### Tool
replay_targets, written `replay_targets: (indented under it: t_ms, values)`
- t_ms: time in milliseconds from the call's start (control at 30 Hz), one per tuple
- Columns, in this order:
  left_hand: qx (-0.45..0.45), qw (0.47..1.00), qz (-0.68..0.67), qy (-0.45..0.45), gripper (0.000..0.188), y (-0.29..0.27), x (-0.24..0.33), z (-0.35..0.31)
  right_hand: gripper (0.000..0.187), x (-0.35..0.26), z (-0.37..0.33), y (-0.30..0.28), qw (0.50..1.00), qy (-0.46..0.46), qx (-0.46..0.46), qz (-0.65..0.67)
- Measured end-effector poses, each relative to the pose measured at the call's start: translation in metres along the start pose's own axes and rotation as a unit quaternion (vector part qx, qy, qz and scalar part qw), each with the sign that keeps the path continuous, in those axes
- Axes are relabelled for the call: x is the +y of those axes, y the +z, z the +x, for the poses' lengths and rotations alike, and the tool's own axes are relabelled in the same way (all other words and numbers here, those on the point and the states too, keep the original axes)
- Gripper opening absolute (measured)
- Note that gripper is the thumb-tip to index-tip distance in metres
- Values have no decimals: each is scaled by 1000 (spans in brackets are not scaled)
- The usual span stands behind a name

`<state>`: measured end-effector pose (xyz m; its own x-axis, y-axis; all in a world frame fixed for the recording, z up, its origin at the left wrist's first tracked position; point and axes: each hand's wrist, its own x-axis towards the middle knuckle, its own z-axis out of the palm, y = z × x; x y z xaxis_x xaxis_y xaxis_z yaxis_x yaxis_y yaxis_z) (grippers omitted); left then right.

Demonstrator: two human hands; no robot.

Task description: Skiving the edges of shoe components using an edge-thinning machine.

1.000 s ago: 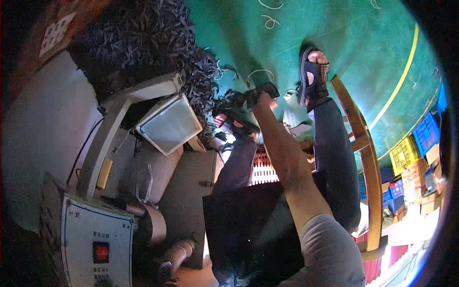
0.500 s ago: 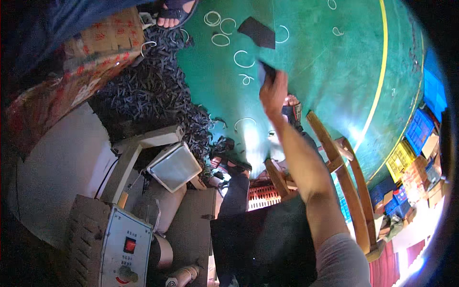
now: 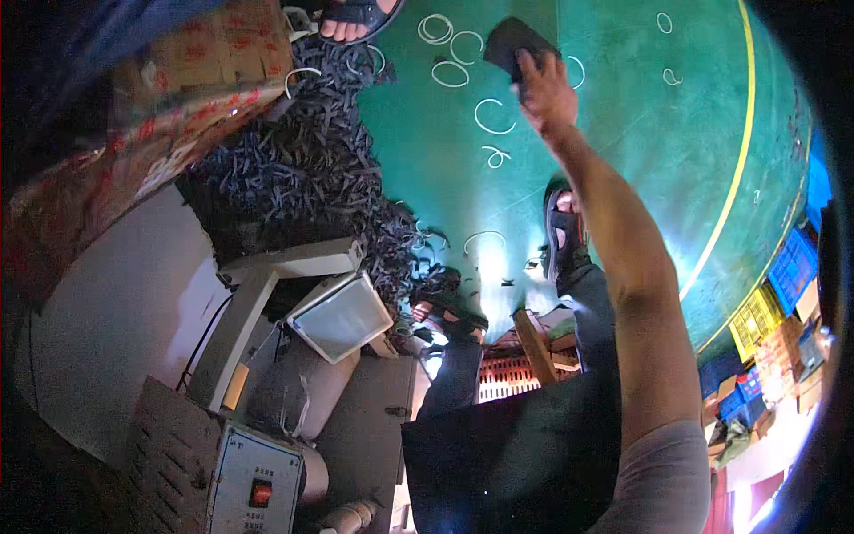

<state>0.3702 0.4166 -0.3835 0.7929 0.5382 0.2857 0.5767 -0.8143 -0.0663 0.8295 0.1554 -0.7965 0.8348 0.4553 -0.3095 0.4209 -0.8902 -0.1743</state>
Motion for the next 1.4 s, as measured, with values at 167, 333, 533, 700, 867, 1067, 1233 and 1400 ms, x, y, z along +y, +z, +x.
replay_targets:
  t_ms: [167, 333, 533, 700, 867, 1067, 1233, 1400]
  values:
    - [10, 1000, 25, -6, 51, -21, -8, -2, 55, 8, 4, 18, 999, -45, -3, -5]
    - [31, 998, 51, -3, 50, -47, -14, 2, 44, 24, 12, 35, 994, -34, 39, -99]
    - [26, 997, 76, -1, 49, -124, 0, 6, 32, 23, 5, -17, 979, 146, 15, 139]
    - [9, 999, 51, -15, 48, -218, 34, 25, 29, -13, -156, -67, 876, 149, 106, 446]
    - [12, 889, -315, -332, 40, -345, 102, 69, 25, -134, -346, -327, 699, 167, -81, 691]
    - [-205, 613, -549, -529, 54, -382, 187, 69, 39, -204, -476, -545, 385, 156, -378, 828]
    - [-177, 658, -559, -473, 51, -434, 149, -5, 35, -227, -551, -586, 632, -30, -387, 671]
    - [-186, 512, -594, -592, 55, -505, 97, -63, 27, -276, -578, -629, 790, -288, -330, 428]
